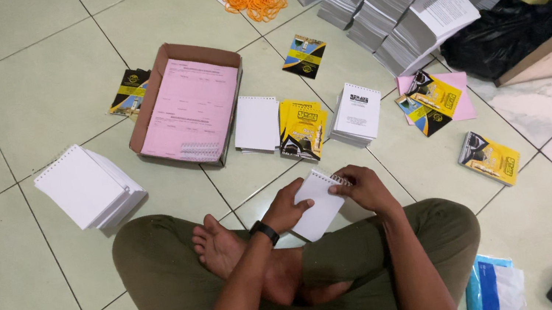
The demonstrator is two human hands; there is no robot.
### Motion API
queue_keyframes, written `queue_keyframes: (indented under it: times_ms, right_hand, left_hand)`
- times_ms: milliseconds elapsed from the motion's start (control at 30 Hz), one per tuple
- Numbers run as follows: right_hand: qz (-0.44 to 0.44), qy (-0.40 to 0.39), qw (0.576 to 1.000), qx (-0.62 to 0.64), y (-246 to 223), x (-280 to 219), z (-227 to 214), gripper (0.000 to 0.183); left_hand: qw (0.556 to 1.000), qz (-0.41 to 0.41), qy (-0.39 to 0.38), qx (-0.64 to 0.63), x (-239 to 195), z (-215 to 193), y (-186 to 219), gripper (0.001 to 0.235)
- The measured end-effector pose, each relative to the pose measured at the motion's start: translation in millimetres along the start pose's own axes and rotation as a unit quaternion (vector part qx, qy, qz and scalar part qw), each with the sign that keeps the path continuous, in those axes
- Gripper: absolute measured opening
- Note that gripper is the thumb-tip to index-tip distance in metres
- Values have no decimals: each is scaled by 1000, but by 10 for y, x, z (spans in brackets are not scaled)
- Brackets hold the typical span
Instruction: The person sits on the floor and organizes a stack of small spiral-bound notebooks. They pick up a notebook, flip through its pages, and place it on a pile. They repeat this process with several other notebooks, handling them one by one.
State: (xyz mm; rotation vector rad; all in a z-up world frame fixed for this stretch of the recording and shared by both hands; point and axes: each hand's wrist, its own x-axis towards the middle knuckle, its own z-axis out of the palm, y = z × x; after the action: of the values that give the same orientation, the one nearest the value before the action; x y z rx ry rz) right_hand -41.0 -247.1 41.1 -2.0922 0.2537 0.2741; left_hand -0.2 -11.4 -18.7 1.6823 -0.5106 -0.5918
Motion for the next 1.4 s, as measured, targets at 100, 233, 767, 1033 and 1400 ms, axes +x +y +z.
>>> queue_keyframes:
  times_ms: [100, 233, 767, 1033, 1400]
  right_hand:
    - [3, -9, 998, 57, -16, -67, -19, 24]
    - [-24, 24, 997, 67, 103, 13, 21, 20]
    - [-121, 80, 988, 55, -92, 48, 299, 18]
    - [-165, 71, 984, 16, -90, 6, 89, 20]
    - [-126, 66, 989, 32, -165, -54, -47, 18]
  left_hand:
    - [1000, -14, -9, 14, -31, -18, 47, 30]
    - [999, -16, -17, 30, -37, -15, 43, 33]
    - [996, -57, -47, 59, -138, 16, 300, 64]
    - [999, -22, 22, 34, -83, 24, 104, 38]
    - [998, 6, 55, -42, -69, 33, 83, 28]
